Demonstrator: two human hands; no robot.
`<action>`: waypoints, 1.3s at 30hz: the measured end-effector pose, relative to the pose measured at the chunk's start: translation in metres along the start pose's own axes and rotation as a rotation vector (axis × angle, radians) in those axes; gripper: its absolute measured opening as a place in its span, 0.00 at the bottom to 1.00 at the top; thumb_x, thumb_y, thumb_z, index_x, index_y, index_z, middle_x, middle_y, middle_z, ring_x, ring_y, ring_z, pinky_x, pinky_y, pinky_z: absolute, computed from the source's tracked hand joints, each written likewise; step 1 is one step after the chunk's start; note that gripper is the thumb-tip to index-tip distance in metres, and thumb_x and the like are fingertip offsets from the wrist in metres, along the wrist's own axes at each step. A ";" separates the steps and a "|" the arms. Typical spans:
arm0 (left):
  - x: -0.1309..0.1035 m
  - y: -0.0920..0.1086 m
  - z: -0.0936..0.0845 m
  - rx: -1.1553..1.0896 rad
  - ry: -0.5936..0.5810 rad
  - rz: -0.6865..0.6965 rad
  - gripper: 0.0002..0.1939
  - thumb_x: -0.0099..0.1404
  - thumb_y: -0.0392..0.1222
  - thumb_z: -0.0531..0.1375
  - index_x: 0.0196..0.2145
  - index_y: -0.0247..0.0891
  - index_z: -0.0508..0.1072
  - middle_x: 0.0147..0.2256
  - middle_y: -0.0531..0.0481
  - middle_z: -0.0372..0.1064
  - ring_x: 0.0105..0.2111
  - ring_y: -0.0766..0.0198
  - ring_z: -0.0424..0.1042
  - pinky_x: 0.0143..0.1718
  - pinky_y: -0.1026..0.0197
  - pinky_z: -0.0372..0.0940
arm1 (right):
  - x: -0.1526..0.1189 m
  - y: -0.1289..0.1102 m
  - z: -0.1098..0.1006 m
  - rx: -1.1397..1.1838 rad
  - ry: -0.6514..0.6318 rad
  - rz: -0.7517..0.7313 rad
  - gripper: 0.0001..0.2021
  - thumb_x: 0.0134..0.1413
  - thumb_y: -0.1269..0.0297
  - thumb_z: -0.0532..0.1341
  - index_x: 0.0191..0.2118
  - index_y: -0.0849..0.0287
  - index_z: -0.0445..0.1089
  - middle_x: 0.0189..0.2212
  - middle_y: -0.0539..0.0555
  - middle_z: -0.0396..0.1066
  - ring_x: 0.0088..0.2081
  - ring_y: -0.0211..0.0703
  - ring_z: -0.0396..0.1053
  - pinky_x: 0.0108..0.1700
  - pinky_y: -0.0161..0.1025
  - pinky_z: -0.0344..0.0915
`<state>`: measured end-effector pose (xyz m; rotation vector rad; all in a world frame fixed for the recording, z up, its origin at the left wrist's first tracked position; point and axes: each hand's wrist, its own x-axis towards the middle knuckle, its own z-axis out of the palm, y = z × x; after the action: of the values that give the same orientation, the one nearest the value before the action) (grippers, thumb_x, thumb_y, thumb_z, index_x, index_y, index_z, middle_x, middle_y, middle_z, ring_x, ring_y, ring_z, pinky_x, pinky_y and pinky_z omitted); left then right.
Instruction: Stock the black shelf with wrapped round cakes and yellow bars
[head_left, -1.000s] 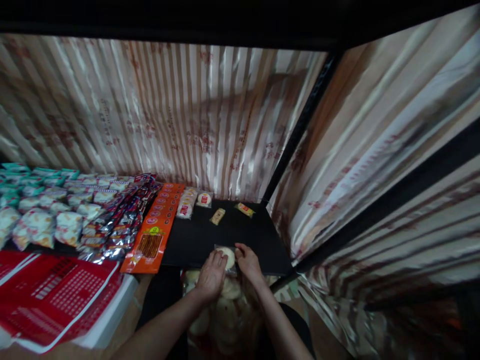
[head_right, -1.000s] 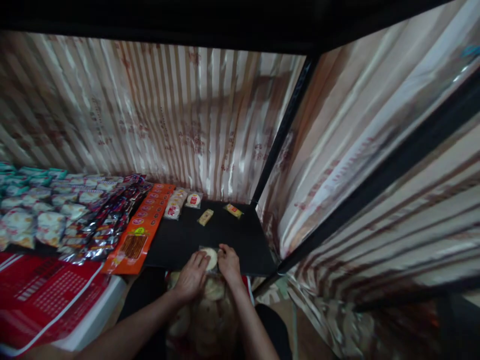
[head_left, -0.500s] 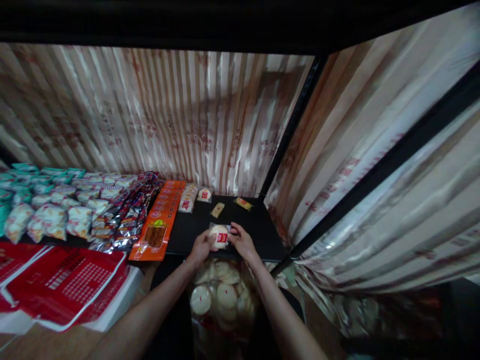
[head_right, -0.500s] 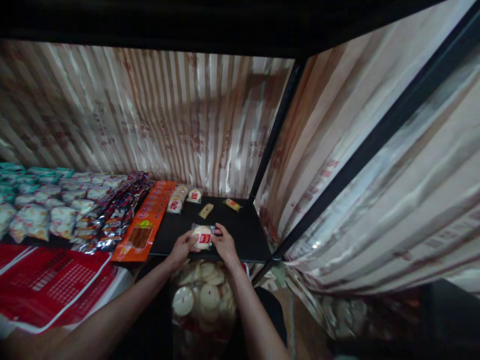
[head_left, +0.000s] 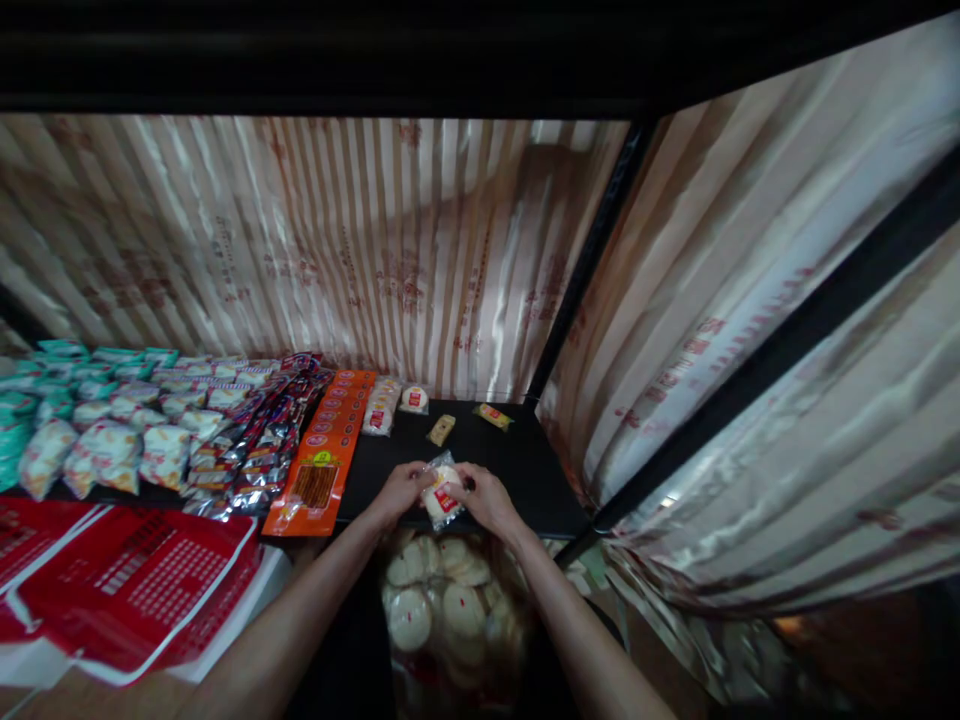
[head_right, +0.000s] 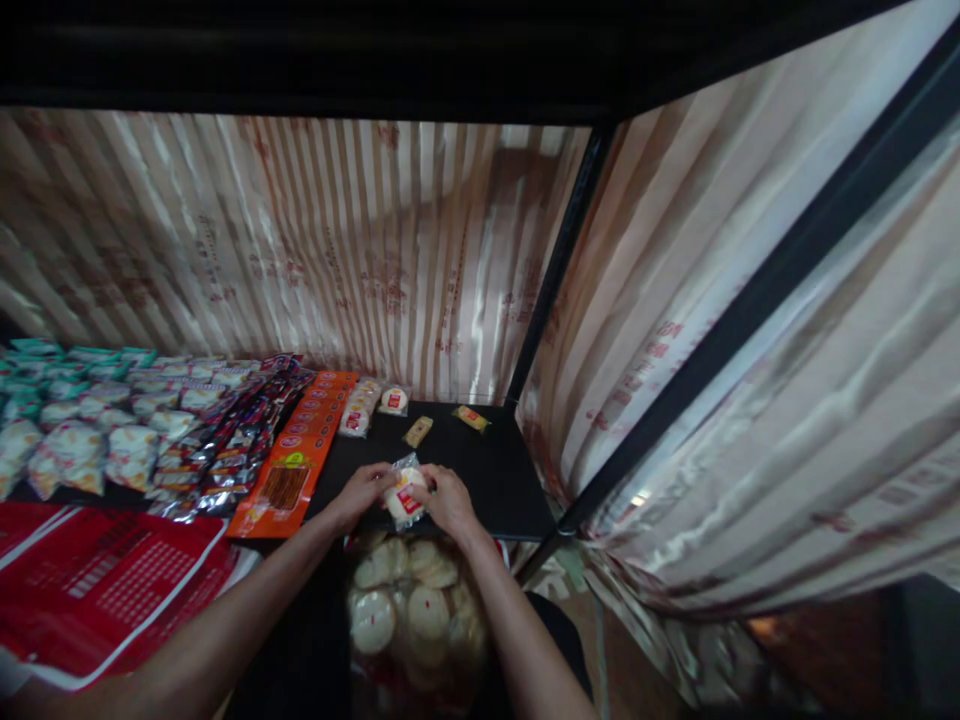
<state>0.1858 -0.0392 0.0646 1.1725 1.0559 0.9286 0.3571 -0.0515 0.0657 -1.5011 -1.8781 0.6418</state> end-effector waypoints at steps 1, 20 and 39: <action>0.001 0.001 -0.002 -0.014 0.023 -0.006 0.16 0.51 0.49 0.63 0.29 0.31 0.73 0.20 0.54 0.66 0.18 0.72 0.61 0.18 0.69 0.56 | 0.002 0.003 0.002 0.038 -0.024 0.046 0.10 0.46 0.58 0.61 0.32 0.58 0.72 0.25 0.49 0.69 0.28 0.39 0.64 0.32 0.35 0.60; 0.078 0.005 -0.027 0.162 0.425 0.080 0.19 0.56 0.36 0.58 0.47 0.33 0.70 0.50 0.40 0.68 0.50 0.56 0.66 0.54 0.56 0.58 | 0.126 0.016 0.077 0.862 0.177 0.414 0.19 0.37 0.51 0.63 0.36 0.58 0.67 0.31 0.53 0.74 0.33 0.43 0.72 0.36 0.38 0.66; 0.116 -0.022 -0.011 0.378 0.398 0.231 0.20 0.58 0.34 0.54 0.49 0.39 0.70 0.58 0.48 0.59 0.60 0.57 0.54 0.62 0.54 0.47 | 0.157 0.052 0.084 0.356 0.360 0.372 0.12 0.48 0.56 0.55 0.32 0.58 0.70 0.28 0.53 0.73 0.30 0.43 0.69 0.34 0.37 0.64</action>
<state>0.2058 0.0704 0.0248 1.4796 1.4841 1.2112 0.3076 0.1145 0.0002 -1.6086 -1.1569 0.7663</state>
